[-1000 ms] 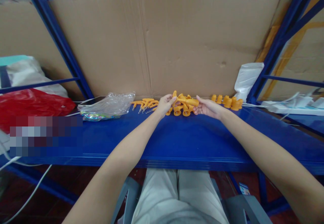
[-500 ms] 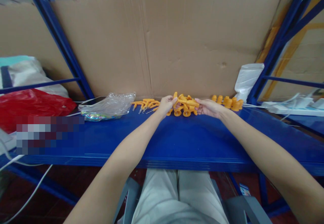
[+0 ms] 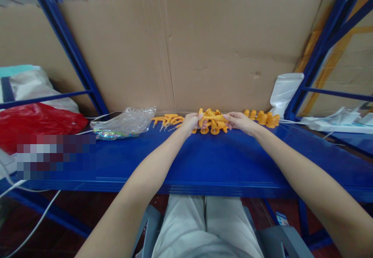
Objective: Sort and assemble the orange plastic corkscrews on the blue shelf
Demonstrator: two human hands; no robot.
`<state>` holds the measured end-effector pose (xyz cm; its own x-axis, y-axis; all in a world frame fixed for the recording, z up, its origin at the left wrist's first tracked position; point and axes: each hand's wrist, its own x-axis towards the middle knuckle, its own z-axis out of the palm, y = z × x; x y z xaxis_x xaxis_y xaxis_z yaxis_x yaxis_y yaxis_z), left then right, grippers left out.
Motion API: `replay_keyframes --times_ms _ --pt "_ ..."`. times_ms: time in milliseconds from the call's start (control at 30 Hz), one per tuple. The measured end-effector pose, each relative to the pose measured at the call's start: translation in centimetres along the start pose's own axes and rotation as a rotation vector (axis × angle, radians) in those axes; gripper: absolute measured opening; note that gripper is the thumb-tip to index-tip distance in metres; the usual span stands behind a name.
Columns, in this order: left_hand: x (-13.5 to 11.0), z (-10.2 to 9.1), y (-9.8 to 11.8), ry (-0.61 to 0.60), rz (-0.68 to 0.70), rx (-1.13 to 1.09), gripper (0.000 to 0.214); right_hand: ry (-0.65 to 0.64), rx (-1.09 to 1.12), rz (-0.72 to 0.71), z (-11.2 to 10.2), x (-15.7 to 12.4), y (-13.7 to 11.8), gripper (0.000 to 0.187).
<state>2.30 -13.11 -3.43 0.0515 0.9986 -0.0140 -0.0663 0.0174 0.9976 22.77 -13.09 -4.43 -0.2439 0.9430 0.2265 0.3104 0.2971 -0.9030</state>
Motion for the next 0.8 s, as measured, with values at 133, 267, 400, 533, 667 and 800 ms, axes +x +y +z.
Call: replay_keyframes --times_ms 133,267,400,533,667,800 --pt "0.3 -0.1 -0.2 -0.024 -0.034 -0.014 0.018 0.007 -0.122 -0.102 -0.3 0.0 0.1 0.033" --pt "0.8 -0.4 -0.4 -0.042 -0.078 -0.027 0.017 0.029 -0.226 -0.185 -0.4 0.2 0.6 0.039" --pt "1.4 -0.9 -0.6 -0.068 -0.14 -0.045 0.019 0.065 -0.382 -0.293 -0.5 0.5 1.1 0.042" --pt "1.8 -1.3 -0.7 -0.079 -0.185 -0.057 0.02 0.097 -0.512 -0.349 -0.3 0.4 1.0 0.036" --pt "1.6 -1.5 -0.5 -0.087 -0.183 -0.028 0.022 0.099 -0.578 -0.368 -0.1 0.0 0.6 0.033" --pt "1.3 -1.7 -0.7 -0.114 -0.079 -0.007 0.019 0.082 -0.511 -0.354 0.0 -0.2 0.7 0.034"
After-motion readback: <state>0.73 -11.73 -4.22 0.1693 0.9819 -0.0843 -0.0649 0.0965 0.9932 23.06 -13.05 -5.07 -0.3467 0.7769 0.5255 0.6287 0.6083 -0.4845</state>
